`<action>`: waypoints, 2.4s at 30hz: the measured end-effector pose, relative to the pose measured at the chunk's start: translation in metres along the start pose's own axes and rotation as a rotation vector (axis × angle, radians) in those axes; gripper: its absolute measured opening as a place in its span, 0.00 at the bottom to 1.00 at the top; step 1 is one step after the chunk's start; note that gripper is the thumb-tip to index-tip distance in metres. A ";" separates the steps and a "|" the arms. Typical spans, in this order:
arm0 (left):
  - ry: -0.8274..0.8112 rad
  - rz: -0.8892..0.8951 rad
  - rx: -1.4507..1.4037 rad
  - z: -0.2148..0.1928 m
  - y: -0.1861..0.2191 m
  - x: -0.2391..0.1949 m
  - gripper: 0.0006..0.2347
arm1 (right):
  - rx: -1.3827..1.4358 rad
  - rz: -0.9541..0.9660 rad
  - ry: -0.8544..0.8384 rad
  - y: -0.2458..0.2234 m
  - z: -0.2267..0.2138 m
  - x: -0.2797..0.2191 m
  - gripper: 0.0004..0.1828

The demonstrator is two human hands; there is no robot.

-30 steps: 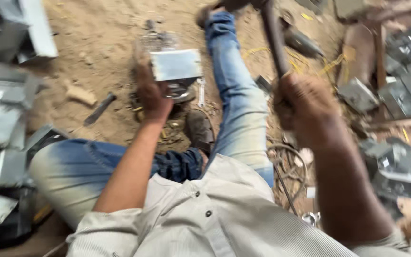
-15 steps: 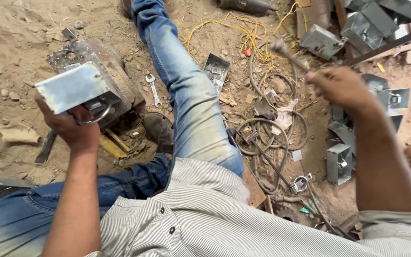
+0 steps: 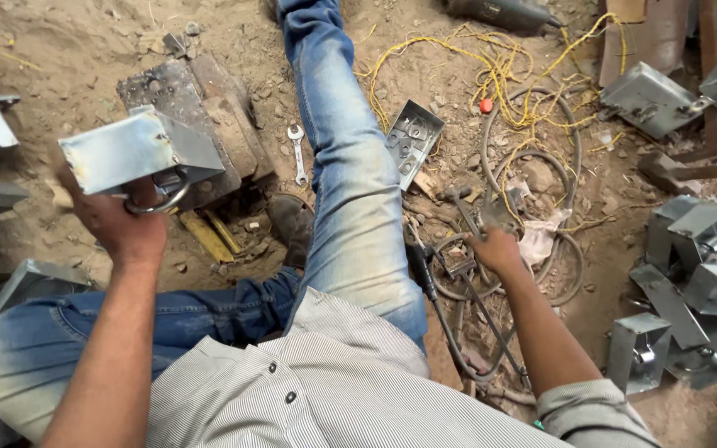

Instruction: The person assembles a metal box by using a wrench to tighten internal components and then welds a handle and joints with a welding rod.

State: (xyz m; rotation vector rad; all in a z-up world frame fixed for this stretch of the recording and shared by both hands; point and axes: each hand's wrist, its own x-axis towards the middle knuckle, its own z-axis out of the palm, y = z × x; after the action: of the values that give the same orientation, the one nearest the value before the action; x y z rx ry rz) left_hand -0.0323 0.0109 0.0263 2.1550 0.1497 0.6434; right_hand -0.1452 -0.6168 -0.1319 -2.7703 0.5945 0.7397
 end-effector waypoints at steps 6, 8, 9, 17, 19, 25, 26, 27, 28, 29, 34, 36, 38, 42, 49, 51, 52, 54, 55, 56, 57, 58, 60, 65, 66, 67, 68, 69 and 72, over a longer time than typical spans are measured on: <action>0.091 0.132 0.165 -0.017 0.048 -0.015 0.48 | 0.236 0.019 0.061 -0.041 -0.118 -0.060 0.24; 0.092 0.194 0.282 -0.026 0.056 -0.018 0.47 | 0.414 0.013 0.163 -0.082 -0.184 -0.105 0.22; 0.096 0.240 0.375 -0.030 0.054 -0.016 0.46 | 0.342 -0.226 0.299 -0.107 -0.215 -0.132 0.20; 0.089 0.355 0.472 -0.029 0.033 -0.031 0.17 | 1.449 -0.868 0.035 -0.315 -0.218 -0.269 0.15; 0.056 0.375 0.560 -0.024 0.027 -0.039 0.14 | 1.747 -0.691 -0.113 -0.358 -0.169 -0.244 0.14; -0.030 0.318 0.344 -0.035 0.033 -0.036 0.23 | 2.069 0.158 -0.477 -0.437 -0.001 -0.045 0.15; -0.033 0.415 0.386 -0.046 0.034 -0.016 0.29 | 2.000 0.301 -0.435 -0.452 0.030 -0.006 0.15; -0.033 0.500 0.438 -0.055 0.041 -0.003 0.36 | 1.840 0.258 -0.241 -0.463 0.061 0.025 0.18; -0.122 0.499 0.462 -0.058 0.053 0.008 0.39 | 1.668 0.224 -0.059 -0.464 0.076 0.040 0.20; -0.205 0.505 0.507 -0.069 0.063 0.027 0.42 | 1.682 0.234 -0.046 -0.462 0.096 0.051 0.20; -0.740 0.416 0.678 -0.077 0.117 0.087 0.51 | 0.556 0.080 0.376 -0.460 0.126 0.075 0.19; -0.799 0.487 0.745 -0.069 0.127 0.095 0.50 | 0.548 0.122 0.322 -0.459 0.117 0.079 0.19; -0.738 0.504 0.709 -0.065 0.130 0.092 0.50 | 0.518 0.204 0.211 -0.454 0.106 0.077 0.19; -0.716 0.489 0.712 -0.060 0.120 0.091 0.48 | 0.453 0.291 0.060 -0.459 0.068 0.063 0.19; -0.575 0.586 0.710 -0.053 0.108 0.093 0.40 | 0.478 0.344 0.074 -0.458 0.070 0.061 0.18; -0.548 0.602 0.722 -0.050 0.108 0.097 0.37 | 0.490 0.359 0.080 -0.457 0.075 0.062 0.18; -0.569 0.576 0.712 -0.049 0.108 0.099 0.31 | 0.499 0.377 0.089 -0.457 0.077 0.064 0.17; -0.595 0.547 0.707 -0.048 0.107 0.103 0.25 | 0.503 0.384 0.081 -0.454 0.085 0.067 0.18; -0.609 0.531 0.716 -0.045 0.106 0.109 0.24 | 0.509 0.392 0.082 -0.454 0.089 0.072 0.18; -0.623 0.514 0.724 -0.043 0.104 0.113 0.24 | 0.515 0.389 0.082 -0.454 0.094 0.076 0.18; -0.617 0.518 0.724 -0.042 0.104 0.118 0.24 | 0.498 0.386 0.065 -0.452 0.099 0.081 0.17; -0.614 0.491 0.702 -0.042 0.103 0.122 0.26 | 0.481 0.383 0.049 -0.451 0.105 0.086 0.17; -0.586 0.469 0.671 -0.037 0.100 0.135 0.29 | 0.519 0.384 0.130 -0.447 0.117 0.094 0.17; -0.467 0.190 0.444 -0.060 0.079 0.131 0.27 | 0.454 0.347 0.141 -0.451 0.120 0.106 0.13; -0.450 0.176 0.447 -0.065 0.072 0.128 0.27 | -0.067 0.101 0.027 -0.456 0.112 0.112 0.11; -0.418 0.041 0.399 -0.071 0.064 0.121 0.24 | -0.594 -0.153 -0.088 -0.459 0.109 0.108 0.10; -0.383 -0.092 0.348 -0.077 0.054 0.112 0.22 | -0.613 -0.175 -0.087 -0.459 0.108 0.098 0.10; -0.358 -0.113 0.352 -0.081 0.043 0.103 0.22 | -0.015 -0.156 0.240 -0.459 0.104 0.091 0.11; -0.220 -0.337 0.169 -0.091 0.004 0.074 0.19 | 0.845 -0.359 0.617 -0.473 0.070 0.069 0.25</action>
State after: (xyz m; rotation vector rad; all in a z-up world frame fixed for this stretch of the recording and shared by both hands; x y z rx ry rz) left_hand -0.0140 0.0976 0.1038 2.2735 0.4505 0.2041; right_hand 0.0845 -0.1943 -0.1805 -2.1385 0.3538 -0.3982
